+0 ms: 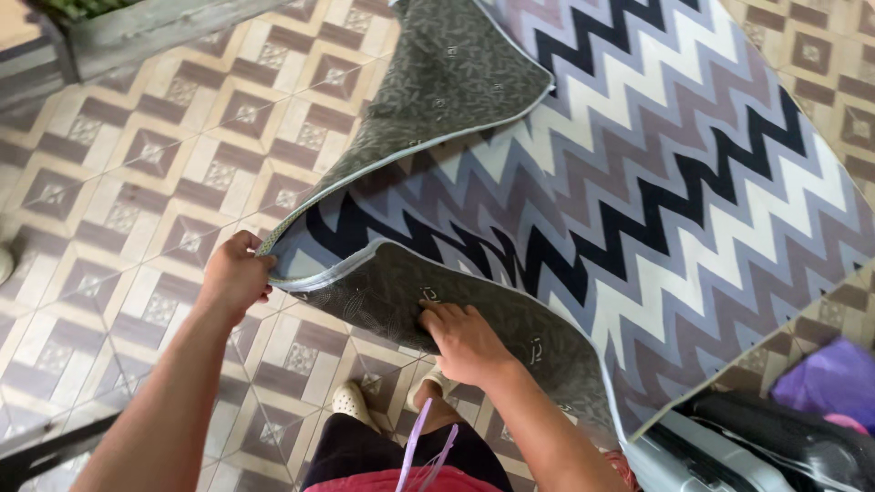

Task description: The person mops a tiled floor with a string mop, then moves a patterned mat and a cardboard box to clear the area. They unfold the mat, smooth it out on the floor, and adjust its position to fit the space.

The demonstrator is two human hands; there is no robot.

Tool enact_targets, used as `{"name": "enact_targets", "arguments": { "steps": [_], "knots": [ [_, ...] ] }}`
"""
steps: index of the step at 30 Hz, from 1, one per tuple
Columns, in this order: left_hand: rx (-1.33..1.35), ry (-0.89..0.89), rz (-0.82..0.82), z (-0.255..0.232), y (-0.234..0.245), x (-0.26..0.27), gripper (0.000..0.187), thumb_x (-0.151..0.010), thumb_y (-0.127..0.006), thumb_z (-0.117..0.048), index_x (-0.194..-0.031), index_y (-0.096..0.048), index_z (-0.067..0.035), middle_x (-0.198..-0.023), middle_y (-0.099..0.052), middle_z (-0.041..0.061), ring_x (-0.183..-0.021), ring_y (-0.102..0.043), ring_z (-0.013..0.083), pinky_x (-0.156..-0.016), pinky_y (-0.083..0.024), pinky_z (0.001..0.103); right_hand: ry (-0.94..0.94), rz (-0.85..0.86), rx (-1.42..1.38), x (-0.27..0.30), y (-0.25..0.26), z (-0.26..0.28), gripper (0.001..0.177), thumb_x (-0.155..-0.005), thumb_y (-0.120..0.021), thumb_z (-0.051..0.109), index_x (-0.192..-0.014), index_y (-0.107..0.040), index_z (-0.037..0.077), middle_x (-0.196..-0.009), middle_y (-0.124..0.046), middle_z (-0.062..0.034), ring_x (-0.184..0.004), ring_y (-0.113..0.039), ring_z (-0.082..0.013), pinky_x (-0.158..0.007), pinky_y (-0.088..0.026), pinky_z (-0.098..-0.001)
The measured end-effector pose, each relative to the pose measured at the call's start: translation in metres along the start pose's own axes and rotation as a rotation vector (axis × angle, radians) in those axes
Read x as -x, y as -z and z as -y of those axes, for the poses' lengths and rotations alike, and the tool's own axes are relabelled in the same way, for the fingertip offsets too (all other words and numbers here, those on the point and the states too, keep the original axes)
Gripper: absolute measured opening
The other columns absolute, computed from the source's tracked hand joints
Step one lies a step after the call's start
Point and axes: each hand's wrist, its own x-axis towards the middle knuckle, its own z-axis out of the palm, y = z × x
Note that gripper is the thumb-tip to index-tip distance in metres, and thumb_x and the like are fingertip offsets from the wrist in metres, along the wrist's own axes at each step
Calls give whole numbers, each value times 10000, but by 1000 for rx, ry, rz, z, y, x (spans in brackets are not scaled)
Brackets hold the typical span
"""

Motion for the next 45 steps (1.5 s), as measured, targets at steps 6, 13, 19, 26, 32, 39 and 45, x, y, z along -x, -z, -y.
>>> {"name": "enact_targets", "arguments": {
  "steps": [6,13,19,26,32,39,45],
  "knots": [
    [537,104,-246,136,23,35,111,-918,-624,3,-1013,-567,11,-723,-598,119,-495,-544,209,-408,-441,370,-6,295,35,-29,-14,64,895,-741,-653,2,-1561,-386,246,-1318,-608,-129,-1256,-543,-322,-1107,-362,-467],
    [712,306,-409,283,39,84,54,-932,-590,4,-978,-566,-12,-737,-602,112,-504,-545,203,-408,-440,359,140,497,146,-26,-78,115,824,-805,-613,-35,-1526,-457,333,-1205,-632,-70,-1202,-577,-286,-1083,-397,-460],
    [794,307,-479,310,37,130,64,-935,-597,-10,-987,-567,-32,-774,-629,96,-537,-566,188,-432,-448,344,284,513,158,0,-104,132,846,-775,-682,-19,-1528,-466,303,-1167,-646,-82,-1129,-618,-299,-978,-512,-434],
    [719,185,-449,261,25,163,82,-961,-641,-41,-983,-563,-33,-781,-607,98,-541,-548,183,-444,-432,340,197,523,83,36,-91,129,1150,-713,-791,104,-1651,-140,238,-1199,-646,-182,-1070,-663,-366,-898,-559,-443],
    [718,-4,-356,199,-3,181,111,-942,-650,3,-1008,-562,-17,-789,-624,74,-585,-566,146,-454,-437,321,84,576,-141,82,-97,125,1063,-760,-808,419,-1630,-223,241,-1311,-630,-160,-1214,-622,-357,-970,-521,-465],
    [734,-212,-185,172,-9,199,132,-927,-638,59,-1009,-559,-7,-828,-642,49,-690,-578,95,-586,-438,249,170,267,-611,83,-91,135,1241,-622,-773,543,-1620,-233,38,-1475,-553,-155,-1344,-548,-370,-1139,-435,-452],
    [753,-251,-200,204,15,205,115,-924,-629,48,-1016,-588,-6,-866,-681,40,-737,-624,92,-662,-487,232,220,339,-281,66,-75,187,1072,-604,-833,662,-1493,-514,154,-1399,-528,-171,-1342,-497,-364,-1114,-360,-492]
  ]
}}
